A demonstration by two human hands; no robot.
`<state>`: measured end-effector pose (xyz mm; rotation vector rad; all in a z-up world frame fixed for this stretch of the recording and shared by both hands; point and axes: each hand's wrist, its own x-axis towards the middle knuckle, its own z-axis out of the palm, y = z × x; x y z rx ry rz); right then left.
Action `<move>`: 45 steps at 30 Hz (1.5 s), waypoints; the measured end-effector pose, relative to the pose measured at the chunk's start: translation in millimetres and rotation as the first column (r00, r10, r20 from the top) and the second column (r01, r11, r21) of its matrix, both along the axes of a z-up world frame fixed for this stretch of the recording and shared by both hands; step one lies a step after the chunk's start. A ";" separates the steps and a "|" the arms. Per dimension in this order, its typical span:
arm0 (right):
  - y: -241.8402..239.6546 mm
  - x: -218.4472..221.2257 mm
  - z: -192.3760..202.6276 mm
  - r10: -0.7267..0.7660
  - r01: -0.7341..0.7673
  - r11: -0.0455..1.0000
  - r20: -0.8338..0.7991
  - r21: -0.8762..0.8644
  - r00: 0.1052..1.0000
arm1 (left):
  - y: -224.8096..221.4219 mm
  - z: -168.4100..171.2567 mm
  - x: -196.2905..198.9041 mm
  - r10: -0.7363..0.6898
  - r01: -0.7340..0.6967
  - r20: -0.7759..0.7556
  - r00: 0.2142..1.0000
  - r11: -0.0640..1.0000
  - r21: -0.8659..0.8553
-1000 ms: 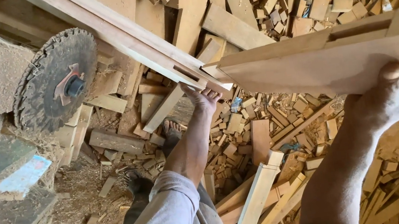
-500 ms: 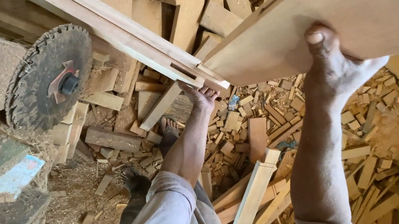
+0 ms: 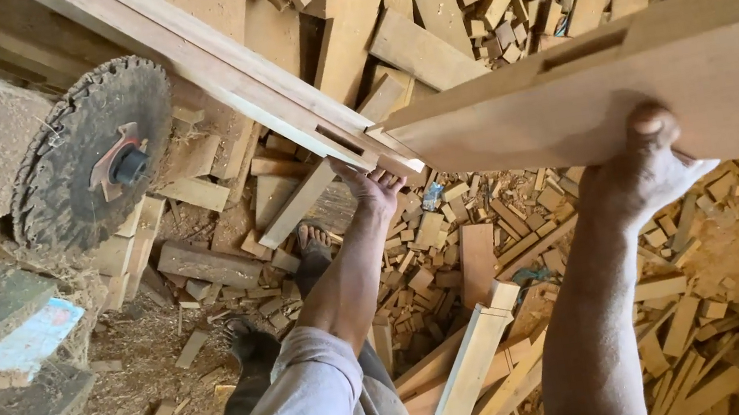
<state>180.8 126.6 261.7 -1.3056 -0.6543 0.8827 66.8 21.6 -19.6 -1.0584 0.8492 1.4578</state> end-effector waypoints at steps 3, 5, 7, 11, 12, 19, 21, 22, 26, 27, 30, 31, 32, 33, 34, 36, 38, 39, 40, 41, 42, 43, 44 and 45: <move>-1.6 20.8 -20.3 -0.069 0.065 0.995 0.053 0.074 0.996 | 0.0 0.1 2.7 0.010 -0.010 0.005 1.000 1.000 -0.012; -7.9 10.9 -18.2 0.072 -0.095 0.990 0.208 0.104 0.975 | 6.8 2.3 1.7 0.013 -0.013 -0.003 1.000 1.000 -0.014; -3.5 13.7 -49.1 0.164 -0.184 0.965 0.118 0.188 0.979 | 8.6 5.6 0.0 0.015 -0.015 -0.012 1.000 1.000 -0.008; -14.6 -41.8 -16.2 0.364 -0.525 0.746 0.409 0.410 0.837 | 15.2 11.2 -2.9 0.001 -0.001 -0.013 1.000 1.000 0.006; -13.5 -34.8 -14.1 0.359 -0.524 0.744 0.413 0.414 0.837 | 18.0 13.6 -1.5 -0.001 0.001 -0.011 1.000 1.000 0.014; -8.1 -4.2 25.9 0.215 -0.208 0.940 0.003 0.271 0.977 | 38.2 19.8 -0.6 0.045 -0.046 0.009 0.999 0.999 0.025; -7.3 -9.4 35.5 0.165 -0.158 0.953 -0.007 0.260 0.986 | 43.8 20.5 -1.9 0.050 -0.050 0.008 0.999 0.998 0.023; -7.6 -11.2 41.5 0.085 -0.078 0.967 -0.017 0.242 0.996 | 45.7 21.2 -1.7 0.052 -0.052 0.010 0.999 0.998 0.020; -3.0 -56.4 84.7 -0.075 0.075 0.997 -0.028 0.032 0.997 | 49.7 28.8 -0.4 0.025 -0.026 0.020 0.999 0.999 0.032; 3.8 -48.5 71.5 -0.086 0.088 0.995 -0.034 0.049 0.996 | 50.2 32.7 -1.3 0.012 -0.013 0.015 1.000 0.999 0.049; 10.3 -36.4 44.4 0.209 -0.150 0.969 -0.332 0.194 0.920 | 38.2 40.8 -1.7 -0.001 0.001 0.012 1.000 0.998 0.061; 6.1 -39.2 46.3 0.188 -0.188 0.977 0.007 0.101 0.982 | 37.1 42.7 -1.6 -0.007 0.006 0.013 1.000 0.998 0.062; 5.6 -47.2 46.9 0.184 -0.197 0.980 0.337 0.007 0.923 | 40.8 43.6 -8.7 -0.003 0.003 0.004 1.000 0.998 0.069; 1.7 -60.3 68.0 0.185 -0.201 0.979 0.328 0.017 0.927 | 45.7 45.1 -13.0 0.001 -0.001 -0.008 1.000 0.997 0.078; -4.4 -70.7 89.3 0.157 -0.167 0.984 0.142 0.064 0.977 | 45.3 46.7 -12.2 0.005 -0.005 -0.008 1.000 0.997 0.074; -11.3 -57.3 96.2 0.138 -0.132 0.986 -0.052 0.101 0.989 | 43.1 48.5 -10.2 0.018 -0.018 -0.008 1.000 0.997 0.069; -10.1 -9.1 69.5 0.467 -0.535 0.769 0.264 0.350 0.844 | 42.4 51.0 -6.3 0.036 -0.035 -0.002 0.999 0.997 0.067; -14.4 -2.1 68.6 0.473 -0.541 0.764 0.265 0.352 0.840 | 43.7 51.9 -6.4 0.044 -0.044 -0.002 0.999 0.997 0.069; -18.9 5.2 67.4 0.430 -0.515 0.782 0.296 0.351 0.853 | 43.4 52.4 -6.3 0.055 -0.055 0.002 0.998 0.996 0.067; -23.4 13.0 66.1 0.385 -0.489 0.798 0.326 0.351 0.863 | 43.0 53.0 -5.6 0.067 -0.067 0.005 0.998 0.996 0.065; -20.6 1.7 70.2 0.393 -0.495 0.793 0.322 0.355 0.861 | 40.8 53.1 -6.4 0.077 -0.076 0.001 0.997 0.995 0.066; -17.5 -8.7 74.4 0.239 -0.304 0.901 0.232 0.308 0.943 | 39.2 53.2 -6.2 0.087 -0.086 -0.001 0.996 0.994 0.067; -15.9 -17.2 78.4 0.053 -0.090 0.965 0.152 0.245 0.987 | 35.7 53.3 -4.9 0.090 -0.089 -0.005 0.996 0.994 0.063; -13.4 -44.7 91.5 0.057 -0.091 0.966 0.146 0.243 0.988 | 38.7 52.0 -9.9 0.093 -0.092 -0.012 0.996 0.994 0.060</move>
